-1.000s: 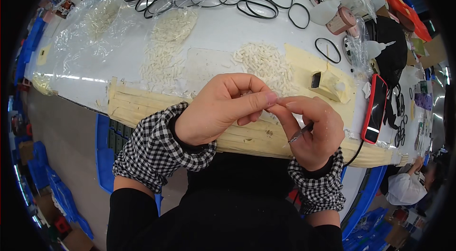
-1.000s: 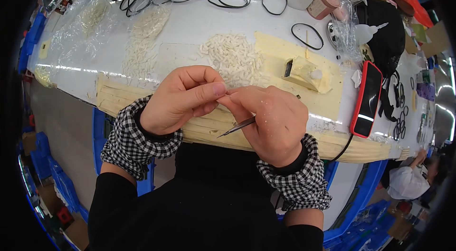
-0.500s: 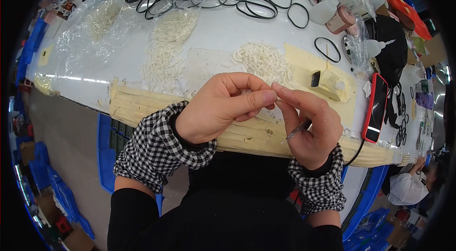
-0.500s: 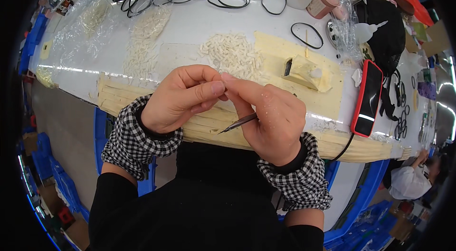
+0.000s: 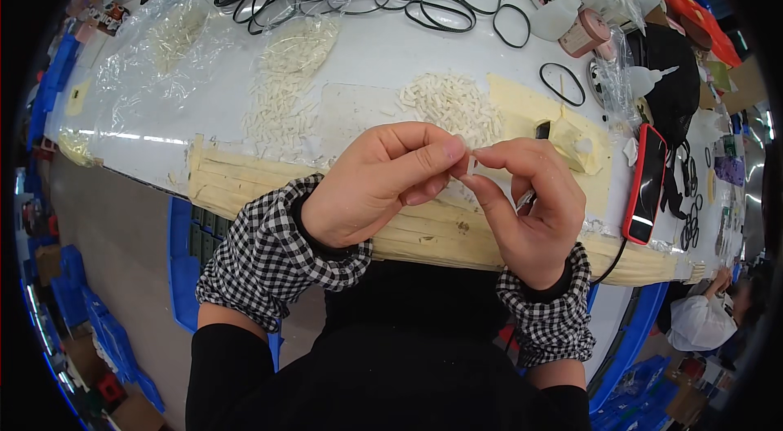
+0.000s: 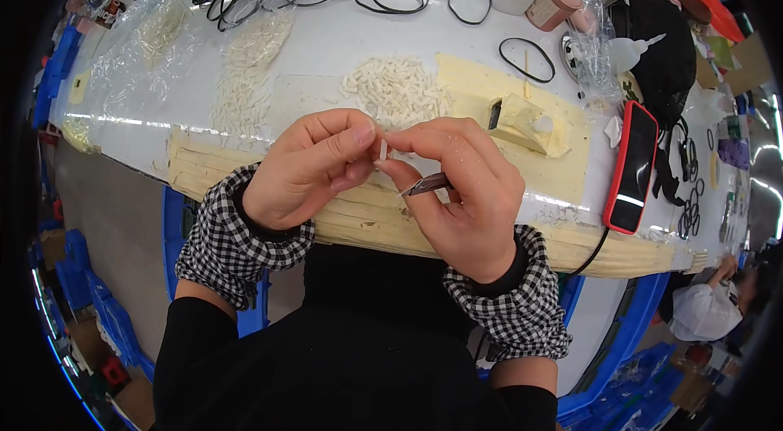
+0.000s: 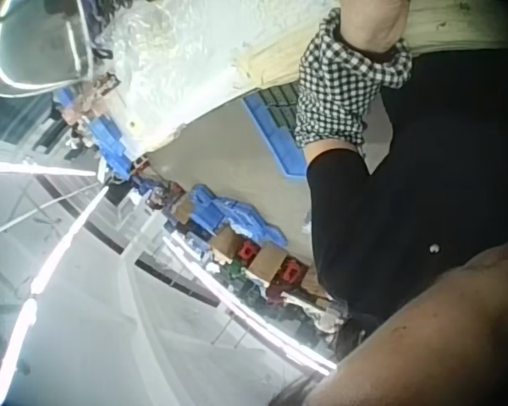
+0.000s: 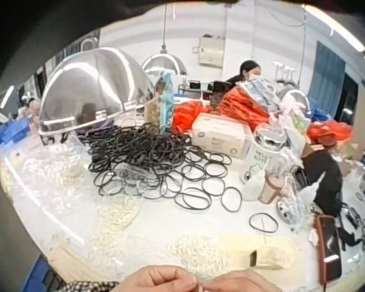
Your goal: Packaging small white plastic components into small clear plastic bags.
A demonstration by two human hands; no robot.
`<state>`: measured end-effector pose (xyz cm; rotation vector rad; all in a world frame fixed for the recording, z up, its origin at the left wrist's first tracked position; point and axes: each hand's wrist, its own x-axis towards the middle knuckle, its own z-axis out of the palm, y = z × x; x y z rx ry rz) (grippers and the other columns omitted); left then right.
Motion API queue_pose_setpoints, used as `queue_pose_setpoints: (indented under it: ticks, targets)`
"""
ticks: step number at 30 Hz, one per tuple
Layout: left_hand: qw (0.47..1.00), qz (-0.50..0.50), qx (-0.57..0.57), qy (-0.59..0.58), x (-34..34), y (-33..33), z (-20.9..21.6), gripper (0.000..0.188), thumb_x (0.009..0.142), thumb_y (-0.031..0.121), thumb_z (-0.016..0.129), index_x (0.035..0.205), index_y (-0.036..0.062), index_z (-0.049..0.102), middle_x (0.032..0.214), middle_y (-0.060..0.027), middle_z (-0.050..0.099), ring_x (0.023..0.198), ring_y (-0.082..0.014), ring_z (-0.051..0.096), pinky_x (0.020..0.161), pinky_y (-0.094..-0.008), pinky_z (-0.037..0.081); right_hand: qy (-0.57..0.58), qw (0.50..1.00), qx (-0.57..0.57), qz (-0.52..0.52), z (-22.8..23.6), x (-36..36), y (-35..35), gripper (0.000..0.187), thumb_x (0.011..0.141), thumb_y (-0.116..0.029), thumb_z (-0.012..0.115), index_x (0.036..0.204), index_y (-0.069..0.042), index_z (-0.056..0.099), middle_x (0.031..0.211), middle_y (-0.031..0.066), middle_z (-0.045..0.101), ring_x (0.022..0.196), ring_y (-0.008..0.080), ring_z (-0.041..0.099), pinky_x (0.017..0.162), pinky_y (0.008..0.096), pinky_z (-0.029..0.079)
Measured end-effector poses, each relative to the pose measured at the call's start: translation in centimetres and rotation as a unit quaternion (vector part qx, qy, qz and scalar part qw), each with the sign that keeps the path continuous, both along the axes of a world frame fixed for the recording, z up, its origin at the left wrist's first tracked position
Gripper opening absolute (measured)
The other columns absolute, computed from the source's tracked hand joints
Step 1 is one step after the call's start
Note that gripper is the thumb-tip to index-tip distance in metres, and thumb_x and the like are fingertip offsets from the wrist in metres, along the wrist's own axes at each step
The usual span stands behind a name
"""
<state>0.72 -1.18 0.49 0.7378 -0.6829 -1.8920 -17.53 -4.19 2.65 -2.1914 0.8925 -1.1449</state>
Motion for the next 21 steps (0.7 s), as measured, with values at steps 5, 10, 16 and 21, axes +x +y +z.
queue_pose_setpoints:
  ticks: [5,10,16,21]
  targets:
    - [0.999,0.026,-0.008,-0.018,-0.25,0.07,-0.34,0.018,0.094,0.018,0.059,0.096,0.0005,0.063,0.078,0.0022,0.056,0.064,-0.0027,0.042,0.055,-0.0164,0.034,0.009,1.0,-0.016,-0.005,0.06,0.11,0.05,0.026,0.068,0.003,0.076,0.091,-0.001,0.065,0.084,0.0102,0.064,0.072,0.021,0.063,0.058,0.0276,0.05]
    - [0.999,0.003,-0.024,-0.043,-0.04,-0.02,-0.45,0.016,0.092,0.015,0.062,0.096,0.0003,0.062,0.073,0.0037,0.054,0.061,-0.0022,0.041,0.053,-0.0168,0.033,0.024,0.999,-0.03,-0.003,0.2,0.19,0.13,0.026,0.068,0.002,0.077,0.091,-0.002,0.065,0.084,0.01,0.064,0.07,0.0213,0.064,0.057,0.0286,0.05]
    - [0.999,-0.016,-0.03,-0.004,0.06,0.0,-0.77,0.016,0.091,0.014,0.062,0.097,-0.0008,0.064,0.072,0.0029,0.054,0.06,-0.0026,0.042,0.052,-0.0168,0.033,0.012,1.0,-0.02,0.013,0.38,0.05,0.3,0.026,0.068,0.002,0.077,0.091,-0.002,0.066,0.084,0.0102,0.064,0.07,0.0219,0.064,0.057,0.0284,0.051]
    - [0.999,-0.017,-0.035,-0.02,0.32,0.01,-0.48,0.018,0.095,0.013,0.057,0.101,-0.0016,0.064,0.077,0.0015,0.055,0.066,-0.0044,0.041,0.057,-0.0179,0.035,0.015,1.0,-0.027,0.003,0.22,-0.03,0.08,0.026,0.067,0.003,0.077,0.091,-0.003,0.066,0.084,0.0102,0.063,0.07,0.0217,0.064,0.057,0.0282,0.05]
